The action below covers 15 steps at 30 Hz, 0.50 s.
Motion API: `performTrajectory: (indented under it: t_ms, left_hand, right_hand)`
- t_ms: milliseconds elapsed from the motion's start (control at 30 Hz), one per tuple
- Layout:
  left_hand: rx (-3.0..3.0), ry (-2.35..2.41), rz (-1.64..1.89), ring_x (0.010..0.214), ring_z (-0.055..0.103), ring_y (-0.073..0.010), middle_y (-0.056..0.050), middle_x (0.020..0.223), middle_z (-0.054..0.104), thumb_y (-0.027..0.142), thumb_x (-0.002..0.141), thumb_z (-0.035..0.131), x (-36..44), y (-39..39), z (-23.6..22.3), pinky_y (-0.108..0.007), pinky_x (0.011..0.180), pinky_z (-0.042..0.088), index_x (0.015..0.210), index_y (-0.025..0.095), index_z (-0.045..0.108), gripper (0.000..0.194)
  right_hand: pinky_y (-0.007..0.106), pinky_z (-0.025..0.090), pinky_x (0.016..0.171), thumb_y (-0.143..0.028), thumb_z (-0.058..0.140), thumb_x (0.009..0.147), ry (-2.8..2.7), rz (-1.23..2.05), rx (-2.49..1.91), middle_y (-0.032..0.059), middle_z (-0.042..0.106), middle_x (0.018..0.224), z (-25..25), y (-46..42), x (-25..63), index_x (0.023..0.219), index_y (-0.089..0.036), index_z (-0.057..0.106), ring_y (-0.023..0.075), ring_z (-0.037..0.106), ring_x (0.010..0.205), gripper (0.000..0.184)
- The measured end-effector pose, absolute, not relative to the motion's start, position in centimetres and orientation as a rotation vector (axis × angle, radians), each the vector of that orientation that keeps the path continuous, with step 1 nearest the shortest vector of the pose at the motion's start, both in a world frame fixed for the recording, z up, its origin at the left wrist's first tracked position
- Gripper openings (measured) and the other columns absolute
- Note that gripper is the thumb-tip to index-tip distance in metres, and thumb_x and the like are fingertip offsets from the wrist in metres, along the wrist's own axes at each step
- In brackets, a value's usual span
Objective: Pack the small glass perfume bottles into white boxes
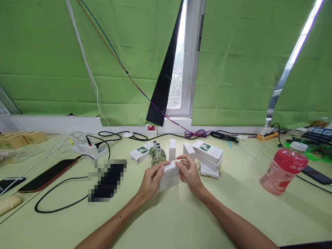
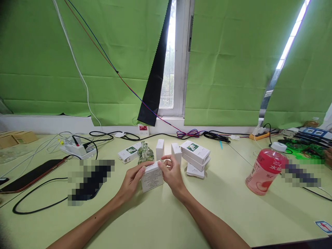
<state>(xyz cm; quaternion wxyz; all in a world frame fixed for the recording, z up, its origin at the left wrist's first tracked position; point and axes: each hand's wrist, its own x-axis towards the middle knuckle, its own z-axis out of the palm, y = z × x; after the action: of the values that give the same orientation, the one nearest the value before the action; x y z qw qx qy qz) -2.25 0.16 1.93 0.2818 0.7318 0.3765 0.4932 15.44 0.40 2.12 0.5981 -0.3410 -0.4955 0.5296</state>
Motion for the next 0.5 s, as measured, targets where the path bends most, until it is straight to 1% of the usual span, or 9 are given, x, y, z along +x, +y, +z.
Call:
performTrajectory:
  t_ms: [200,500]
  left_hand:
    - [1.959,1.013,1.333,0.096,0.068,-0.0253,-0.012,0.114,0.074,0.052,0.096,0.047,-2.12,-0.04,2.24,-0.031,0.08,0.051,0.115,0.016,0.074,0.049]
    - [1.956,1.017,1.329,0.099,0.068,-0.0255,-0.011,0.114,0.074,0.052,0.096,0.048,-2.14,-0.08,2.29,-0.03,0.081,0.051,0.114,0.017,0.075,0.048]
  right_hand:
    - [0.019,0.022,0.037,-0.049,0.074,0.078,-1.162,1.224,-0.795,-0.012,0.041,0.056,2.04,0.46,15.47,0.094,-0.022,0.055,0.005,0.033,0.039,0.037]
    - [0.019,0.022,0.037,-0.046,0.074,0.078,-1.157,1.221,-0.78,-0.0119,0.041,0.056,1.92,0.68,15.44,0.094,-0.022,0.056,0.0045,0.034,0.039,0.034]
